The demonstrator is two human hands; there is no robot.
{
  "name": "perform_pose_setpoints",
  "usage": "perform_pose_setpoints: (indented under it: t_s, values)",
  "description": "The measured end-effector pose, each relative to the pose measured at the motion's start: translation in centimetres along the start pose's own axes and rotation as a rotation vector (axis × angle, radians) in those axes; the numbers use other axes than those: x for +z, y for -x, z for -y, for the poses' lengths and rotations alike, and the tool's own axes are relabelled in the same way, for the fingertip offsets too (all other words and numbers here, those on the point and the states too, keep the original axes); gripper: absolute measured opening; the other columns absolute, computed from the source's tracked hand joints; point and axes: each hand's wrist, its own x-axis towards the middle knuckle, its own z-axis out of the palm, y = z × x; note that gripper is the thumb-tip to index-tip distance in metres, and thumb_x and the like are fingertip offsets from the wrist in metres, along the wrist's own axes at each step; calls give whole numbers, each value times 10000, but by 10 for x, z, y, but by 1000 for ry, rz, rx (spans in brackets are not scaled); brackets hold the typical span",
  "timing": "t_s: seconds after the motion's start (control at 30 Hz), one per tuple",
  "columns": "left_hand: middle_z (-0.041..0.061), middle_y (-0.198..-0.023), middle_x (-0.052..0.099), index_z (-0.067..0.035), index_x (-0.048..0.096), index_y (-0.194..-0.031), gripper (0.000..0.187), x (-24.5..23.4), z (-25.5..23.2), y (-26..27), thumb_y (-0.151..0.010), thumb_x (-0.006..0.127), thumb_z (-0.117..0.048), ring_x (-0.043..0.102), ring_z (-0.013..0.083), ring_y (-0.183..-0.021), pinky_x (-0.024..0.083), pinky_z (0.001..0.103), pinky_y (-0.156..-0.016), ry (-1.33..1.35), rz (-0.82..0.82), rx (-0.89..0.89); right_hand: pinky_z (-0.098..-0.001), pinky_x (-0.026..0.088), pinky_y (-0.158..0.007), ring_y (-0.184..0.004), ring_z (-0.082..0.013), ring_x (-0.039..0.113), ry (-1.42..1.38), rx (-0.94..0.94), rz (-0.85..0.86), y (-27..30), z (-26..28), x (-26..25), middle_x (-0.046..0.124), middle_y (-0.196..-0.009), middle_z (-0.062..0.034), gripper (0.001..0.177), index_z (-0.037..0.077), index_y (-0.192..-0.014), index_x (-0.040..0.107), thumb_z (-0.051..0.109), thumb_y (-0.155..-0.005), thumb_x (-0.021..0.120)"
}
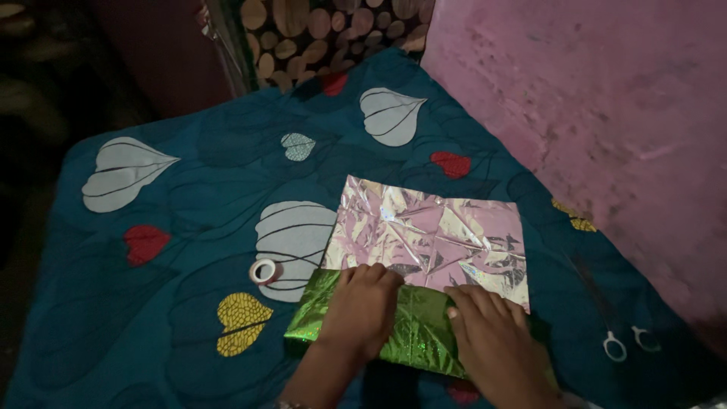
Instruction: The person wraps a rectangular box with green metallic wrapping paper on a bed. They fold the paper over the box, smooth the edges, and secure the folds with adhesive tape. Scissors are used to trim excess paper.
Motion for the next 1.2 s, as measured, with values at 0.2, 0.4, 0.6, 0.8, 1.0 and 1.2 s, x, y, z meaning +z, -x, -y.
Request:
perform_pose_setpoints:
  t_s: [0.2,0.4,0.6,0.8,1.0,1.2]
  values:
    - [135,-976,670,-60,647,-966,137,-3,0,9,-864,589,-130,615,327,-1013,420,453,-953,-27,31,-16,-450,317,-1045,-1185,-200,583,60,95,25,14,-11,12,680,-1268,-25,432,225,-1361,616,330,-979,443]
    - [141,-954,668,-63,640,-942,143,-2,-4,18,-873,571,-166,618,329,-1000,418,462,-956,-65,-10,-42,-570,248,-1082,-1153,-132,602,136,219,84,22,-16,-5,695,-1252,34,436,280,-1347,618,324,-960,422]
    - [150,-966,673,-51,643,-956,175,5,-9,21,-918,501,-145,623,333,-1028,333,536,-1092,-71,-47,-80,-635,234,-1120,-1195,-150,606,237,373,-14,22,-18,-32,708,-1155,15,337,236,-1190,698,284,-964,452]
    - [155,-992,674,-45,642,-977,199,2,-12,18,-955,482,-162,623,336,-1049,344,528,-1102,-101,5,-107,-530,337,-1063,-1107,-210,647,122,115,-88,0,18,-5,719,-1103,-40,301,149,-1132,694,241,-977,453]
    - [114,-990,683,-87,655,-976,189,-4,-14,20,-954,509,-206,631,299,-1052,332,526,-1124,-100,9,-140,-493,351,-1088,-1136,-193,642,104,253,72,12,17,8,714,-1126,-6,327,205,-1184,681,304,-992,436]
    - [157,-1088,674,-68,665,-1098,301,-16,-6,15,-824,585,-160,590,346,-1137,258,621,-1083,-25,86,-79,-581,290,-1115,-1176,-181,633,133,417,139,12,-14,-7,696,-1245,17,372,248,-1245,689,339,-992,432]
